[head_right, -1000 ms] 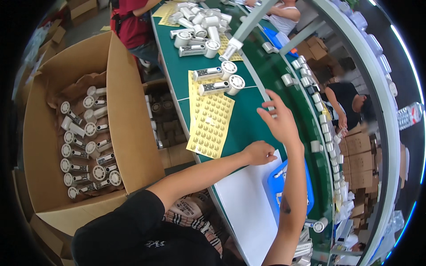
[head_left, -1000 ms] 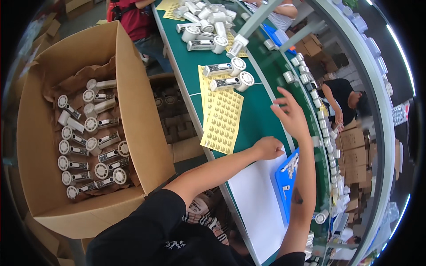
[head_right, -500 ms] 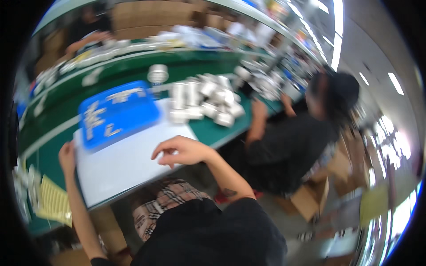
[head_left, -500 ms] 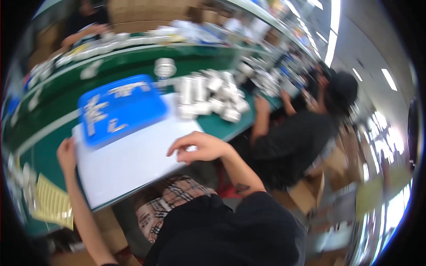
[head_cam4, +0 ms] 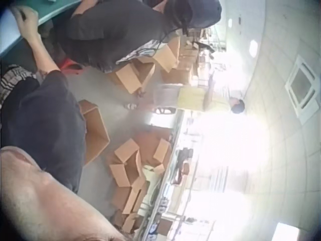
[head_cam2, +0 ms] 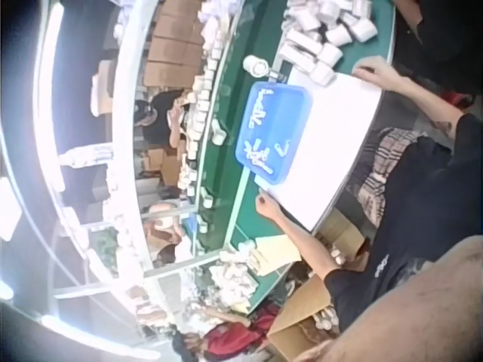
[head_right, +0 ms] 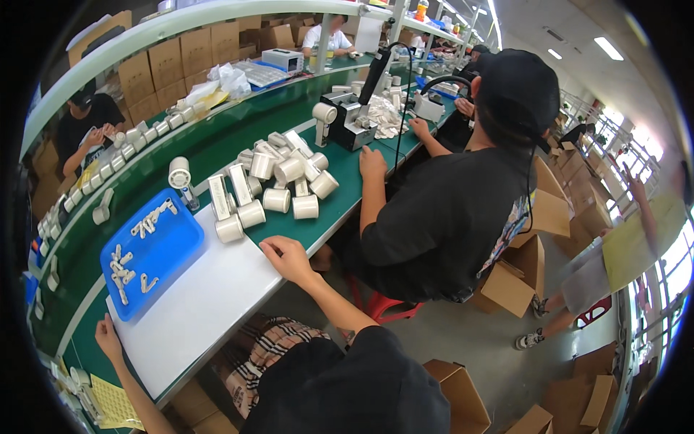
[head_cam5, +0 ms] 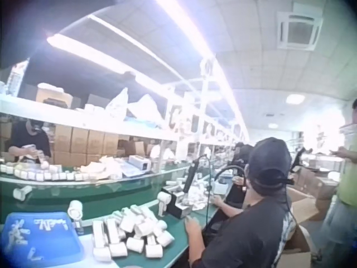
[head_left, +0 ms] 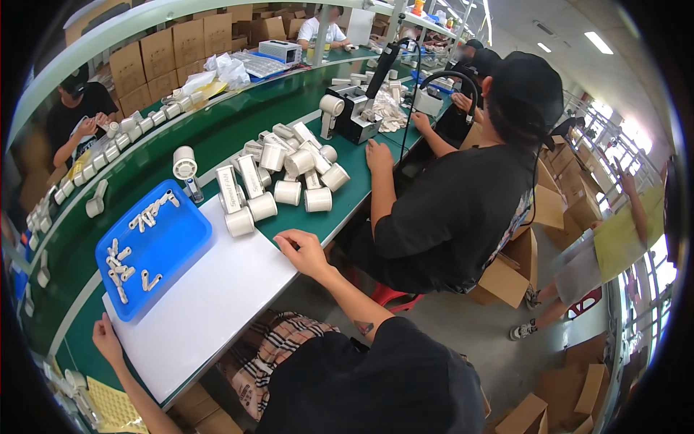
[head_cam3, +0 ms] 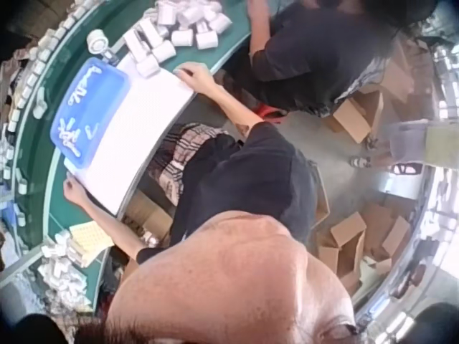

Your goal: The person assembles portable fans at a workstation by attaching small plastic parts and pressing casing components together by hand. The person also walks across the workshop floor to retrieve a box of parts.

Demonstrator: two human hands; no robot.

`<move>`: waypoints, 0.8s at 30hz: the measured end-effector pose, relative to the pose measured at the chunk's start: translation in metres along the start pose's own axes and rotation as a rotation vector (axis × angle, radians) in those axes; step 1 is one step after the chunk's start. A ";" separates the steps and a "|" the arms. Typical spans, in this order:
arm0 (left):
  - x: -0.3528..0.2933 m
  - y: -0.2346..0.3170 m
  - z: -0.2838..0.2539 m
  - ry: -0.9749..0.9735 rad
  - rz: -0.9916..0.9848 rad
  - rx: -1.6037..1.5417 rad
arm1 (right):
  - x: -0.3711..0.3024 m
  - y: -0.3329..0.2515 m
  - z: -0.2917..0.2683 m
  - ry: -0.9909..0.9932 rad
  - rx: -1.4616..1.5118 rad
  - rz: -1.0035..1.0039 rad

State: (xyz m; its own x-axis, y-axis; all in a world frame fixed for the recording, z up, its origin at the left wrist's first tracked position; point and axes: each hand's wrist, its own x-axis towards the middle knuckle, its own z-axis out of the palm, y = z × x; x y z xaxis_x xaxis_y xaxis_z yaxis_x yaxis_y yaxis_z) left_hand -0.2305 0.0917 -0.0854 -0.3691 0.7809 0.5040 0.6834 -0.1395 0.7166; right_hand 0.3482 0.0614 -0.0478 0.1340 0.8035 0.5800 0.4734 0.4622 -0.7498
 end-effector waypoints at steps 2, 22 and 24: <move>-0.007 -0.004 0.002 0.003 -0.032 -0.023 | -0.001 0.001 0.005 0.030 -0.007 0.129; -0.011 0.017 0.000 -0.009 -0.110 0.038 | -0.004 0.009 0.015 0.188 -0.112 -0.005; -0.012 0.020 0.001 -0.045 -0.111 0.057 | -0.001 0.010 0.013 0.178 -0.106 -0.003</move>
State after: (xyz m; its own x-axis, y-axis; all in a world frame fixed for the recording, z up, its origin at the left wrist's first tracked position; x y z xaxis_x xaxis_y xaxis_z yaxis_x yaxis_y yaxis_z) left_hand -0.2114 0.0803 -0.0772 -0.4167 0.8163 0.4000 0.6752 -0.0167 0.7374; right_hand 0.3416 0.0693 -0.0598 0.2800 0.7188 0.6364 0.5620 0.4147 -0.7157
